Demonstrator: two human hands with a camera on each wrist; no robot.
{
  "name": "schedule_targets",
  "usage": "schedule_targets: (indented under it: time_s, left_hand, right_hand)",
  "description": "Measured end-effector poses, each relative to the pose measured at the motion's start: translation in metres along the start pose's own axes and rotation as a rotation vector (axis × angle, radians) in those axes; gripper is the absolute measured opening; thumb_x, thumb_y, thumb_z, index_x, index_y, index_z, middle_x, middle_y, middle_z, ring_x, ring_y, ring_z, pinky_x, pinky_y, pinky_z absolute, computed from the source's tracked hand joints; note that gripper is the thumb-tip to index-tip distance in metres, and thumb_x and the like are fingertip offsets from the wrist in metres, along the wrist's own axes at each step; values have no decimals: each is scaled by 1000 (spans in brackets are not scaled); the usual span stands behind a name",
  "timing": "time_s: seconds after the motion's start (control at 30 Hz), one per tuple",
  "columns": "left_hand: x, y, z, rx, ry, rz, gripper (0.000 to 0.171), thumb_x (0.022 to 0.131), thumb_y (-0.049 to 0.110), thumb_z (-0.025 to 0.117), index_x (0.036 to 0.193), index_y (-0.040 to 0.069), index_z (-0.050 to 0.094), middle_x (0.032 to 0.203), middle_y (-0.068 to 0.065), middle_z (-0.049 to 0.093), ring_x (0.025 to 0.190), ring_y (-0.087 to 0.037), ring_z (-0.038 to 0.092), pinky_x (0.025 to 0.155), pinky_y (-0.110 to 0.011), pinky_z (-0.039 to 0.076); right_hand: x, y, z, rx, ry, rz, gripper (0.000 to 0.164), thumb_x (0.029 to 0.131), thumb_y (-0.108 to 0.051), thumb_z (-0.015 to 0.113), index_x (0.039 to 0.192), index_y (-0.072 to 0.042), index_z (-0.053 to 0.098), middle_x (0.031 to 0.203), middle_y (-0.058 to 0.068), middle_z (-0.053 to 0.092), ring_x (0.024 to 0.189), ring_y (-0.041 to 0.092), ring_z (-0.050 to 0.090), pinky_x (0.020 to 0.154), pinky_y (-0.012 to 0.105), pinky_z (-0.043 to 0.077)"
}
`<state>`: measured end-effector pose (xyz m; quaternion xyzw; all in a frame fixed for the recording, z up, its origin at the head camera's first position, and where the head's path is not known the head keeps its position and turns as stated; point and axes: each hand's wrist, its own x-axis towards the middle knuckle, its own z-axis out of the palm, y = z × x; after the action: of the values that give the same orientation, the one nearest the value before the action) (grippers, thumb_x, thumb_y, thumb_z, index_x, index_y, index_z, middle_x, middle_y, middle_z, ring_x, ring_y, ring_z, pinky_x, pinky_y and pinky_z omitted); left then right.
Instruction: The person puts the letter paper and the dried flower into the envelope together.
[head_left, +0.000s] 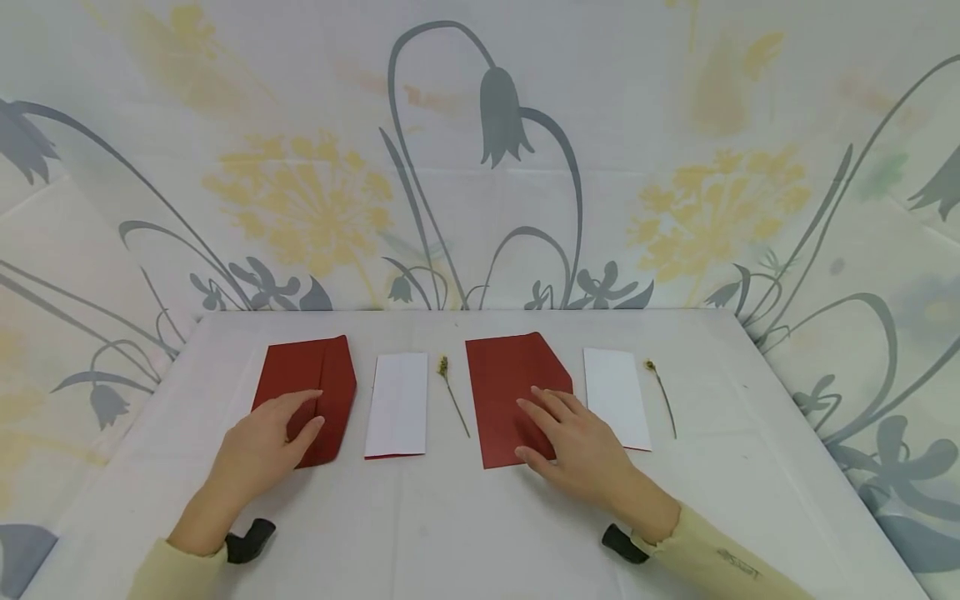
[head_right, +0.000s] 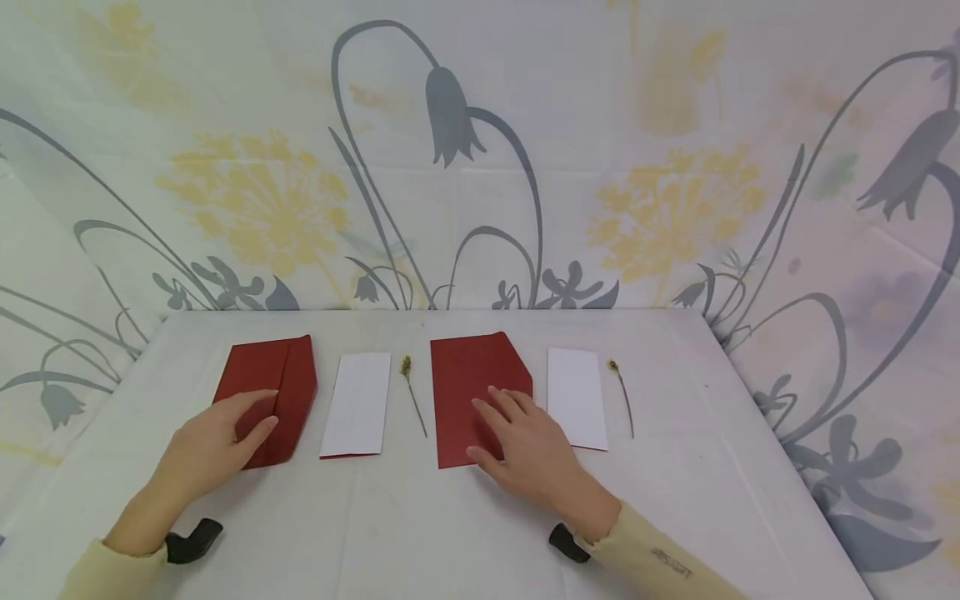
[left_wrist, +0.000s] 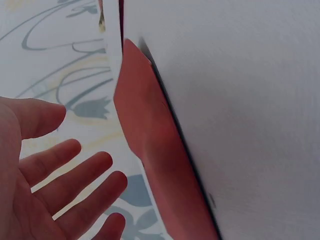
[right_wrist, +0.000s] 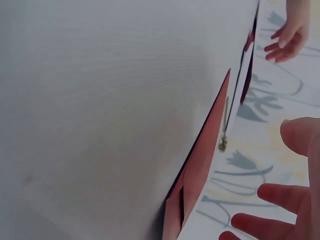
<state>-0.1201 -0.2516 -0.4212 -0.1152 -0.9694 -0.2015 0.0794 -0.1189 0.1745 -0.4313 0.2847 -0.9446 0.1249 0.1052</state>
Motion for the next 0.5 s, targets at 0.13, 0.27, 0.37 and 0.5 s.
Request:
schedule_targets:
  time_s: [0.13, 0.27, 0.37, 0.5]
  left_hand:
    - [-1, -11, -1, -26, -4, -49, 43, 95, 23, 64, 134, 3, 57, 129, -23, 61, 113, -44, 59, 84, -61, 50]
    - [-1, -21, -1, -45, -46, -92, 47, 96, 24, 63, 137, 2, 53, 132, -26, 57, 118, -46, 54, 89, -63, 46]
    - [0, -26, 1, -59, -80, -100, 51, 96, 24, 64, 138, -1, 50, 133, -29, 54, 122, -49, 50, 94, -65, 43]
    - [2, -28, 2, -74, -132, -89, 55, 94, 24, 66, 138, -5, 49, 135, -30, 52, 125, -50, 46, 99, -65, 39]
  right_hand:
    - [9, -7, 2, 14, -19, -17, 62, 92, -49, 66, 141, -13, 56, 147, 12, 49, 130, 33, 48, 101, 46, 47]
    - [16, -13, 6, 11, -23, -44, 60, 93, -48, 64, 141, -14, 56, 147, 11, 50, 129, 32, 48, 100, 46, 48]
    - [22, -17, 8, 12, -30, -63, 59, 94, -47, 63, 142, -14, 55, 148, 11, 49, 130, 31, 48, 100, 46, 48]
    - [29, -23, 12, 17, -49, -82, 58, 96, -47, 61, 143, -15, 54, 149, 10, 47, 132, 29, 46, 102, 43, 47]
